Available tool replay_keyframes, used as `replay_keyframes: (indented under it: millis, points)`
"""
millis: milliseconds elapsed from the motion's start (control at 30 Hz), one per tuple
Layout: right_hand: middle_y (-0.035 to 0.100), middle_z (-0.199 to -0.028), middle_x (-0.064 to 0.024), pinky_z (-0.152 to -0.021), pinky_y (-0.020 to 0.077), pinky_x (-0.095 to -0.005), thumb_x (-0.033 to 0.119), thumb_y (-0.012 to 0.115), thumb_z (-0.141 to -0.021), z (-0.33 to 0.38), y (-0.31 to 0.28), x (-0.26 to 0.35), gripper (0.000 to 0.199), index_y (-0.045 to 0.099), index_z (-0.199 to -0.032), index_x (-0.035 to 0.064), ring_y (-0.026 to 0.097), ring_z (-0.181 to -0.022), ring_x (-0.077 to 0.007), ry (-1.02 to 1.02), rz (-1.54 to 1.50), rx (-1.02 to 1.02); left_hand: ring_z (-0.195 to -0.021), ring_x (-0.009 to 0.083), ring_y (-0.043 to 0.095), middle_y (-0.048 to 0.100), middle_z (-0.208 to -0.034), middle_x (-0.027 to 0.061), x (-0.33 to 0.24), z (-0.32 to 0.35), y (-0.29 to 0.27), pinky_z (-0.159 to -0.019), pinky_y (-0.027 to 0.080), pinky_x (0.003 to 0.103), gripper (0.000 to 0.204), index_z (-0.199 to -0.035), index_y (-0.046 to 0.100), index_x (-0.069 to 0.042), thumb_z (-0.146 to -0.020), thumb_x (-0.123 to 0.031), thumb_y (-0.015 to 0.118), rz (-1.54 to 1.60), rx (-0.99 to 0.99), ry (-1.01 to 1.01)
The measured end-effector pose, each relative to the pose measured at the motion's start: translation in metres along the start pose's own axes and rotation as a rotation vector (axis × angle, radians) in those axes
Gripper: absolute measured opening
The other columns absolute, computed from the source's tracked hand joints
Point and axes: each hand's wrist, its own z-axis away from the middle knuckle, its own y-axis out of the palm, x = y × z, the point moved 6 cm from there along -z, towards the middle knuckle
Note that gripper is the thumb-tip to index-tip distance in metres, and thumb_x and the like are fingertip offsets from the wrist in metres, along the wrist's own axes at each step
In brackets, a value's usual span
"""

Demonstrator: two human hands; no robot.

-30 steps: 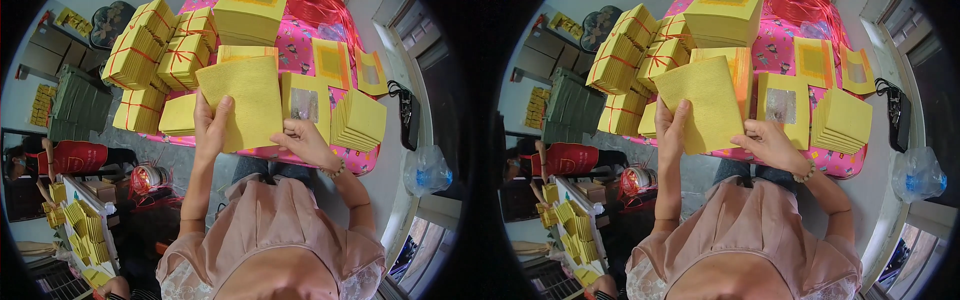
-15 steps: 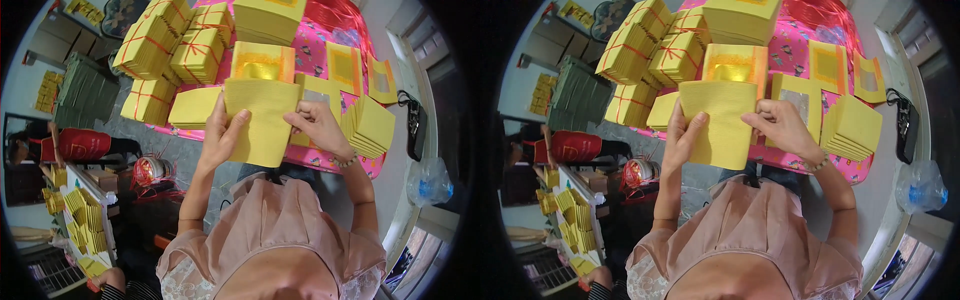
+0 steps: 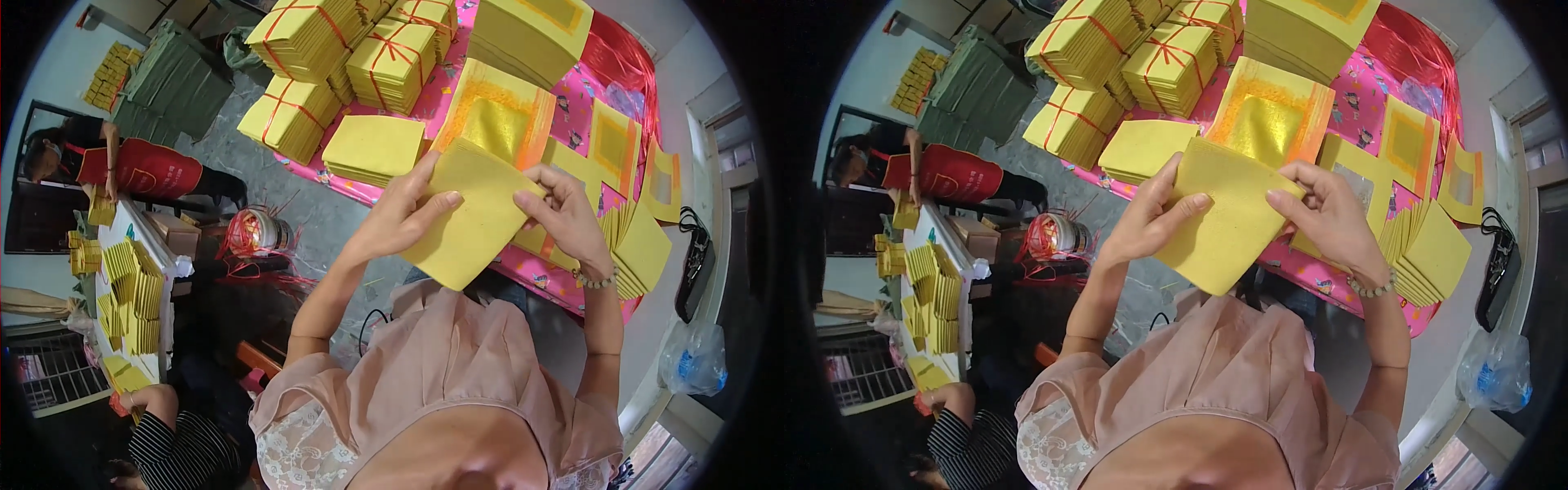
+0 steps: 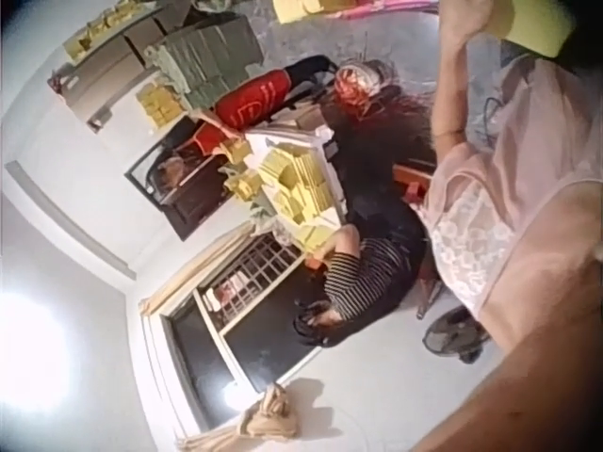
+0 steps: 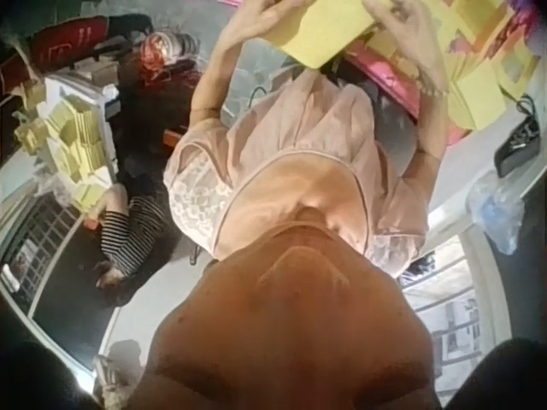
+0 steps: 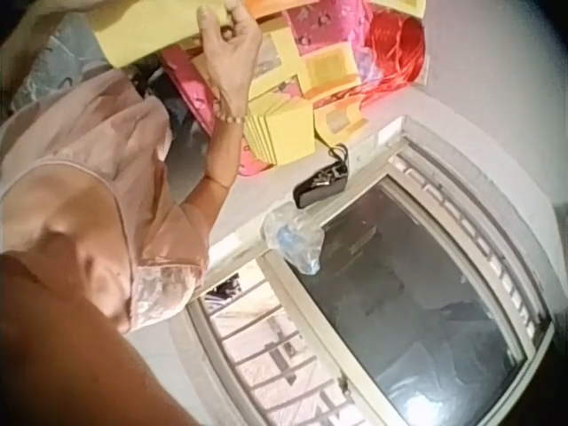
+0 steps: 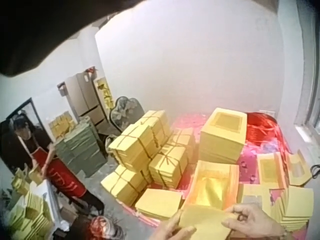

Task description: Sorting and stacking sheets of gold-leaf joss paper at a workbench.

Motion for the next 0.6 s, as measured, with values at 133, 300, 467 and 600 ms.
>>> replay_keyframes:
  millis: [133, 300, 467, 600]
  points:
    - [0.064, -0.089, -0.0032, -0.060, 0.0509, -0.0185, 0.017, 0.058, -0.094, -0.021, 0.018, -0.003, 0.018, 0.055, -0.101, 0.0003, 0.062, -0.080, -0.0047, -0.010, -0.042, 0.018, -0.084, 0.0200, 0.061, 0.062, -0.092, 0.0156, 0.000, -0.003, -0.029, -0.074, 0.048, 0.033, 0.043, -0.122, 0.048, 0.001, -0.090, -0.025, 0.062, 0.031, -0.024, 0.059]
    - [0.061, -0.096, -0.0046, -0.065, 0.0529, -0.0203, 0.017, 0.058, -0.094, -0.042, 0.053, -0.005, 0.019, 0.053, -0.102, 0.0009, 0.062, -0.084, -0.0078, -0.038, -0.141, 0.057, -0.070, 0.0175, 0.057, 0.057, -0.072, 0.0126, 0.017, -0.016, -0.077, -0.065, 0.045, 0.033, 0.031, -0.104, 0.053, 0.000, -0.092, -0.029, 0.056, -0.292, -0.050, -0.049]
    - [0.057, -0.104, -0.0067, -0.078, 0.0516, -0.0240, 0.014, 0.057, -0.094, -0.039, 0.072, -0.002, 0.026, 0.050, -0.114, -0.0009, 0.061, -0.093, -0.0108, -0.056, -0.198, 0.237, -0.061, 0.0130, 0.049, 0.052, -0.063, 0.0099, 0.018, -0.037, -0.118, -0.060, 0.042, 0.033, 0.034, -0.085, 0.057, 0.003, -0.095, -0.029, 0.050, -0.369, -0.304, -0.009]
    - [0.057, -0.105, -0.0077, -0.082, 0.0501, -0.0247, 0.012, 0.055, -0.094, -0.028, 0.051, 0.005, 0.027, 0.050, -0.117, -0.0015, 0.062, -0.094, -0.0116, -0.115, -0.040, 0.093, -0.063, 0.0285, 0.058, 0.062, -0.071, 0.0162, 0.035, -0.066, -0.144, -0.063, 0.045, 0.035, 0.037, -0.092, 0.064, -0.001, -0.094, -0.036, 0.051, -0.710, -0.258, -0.023]
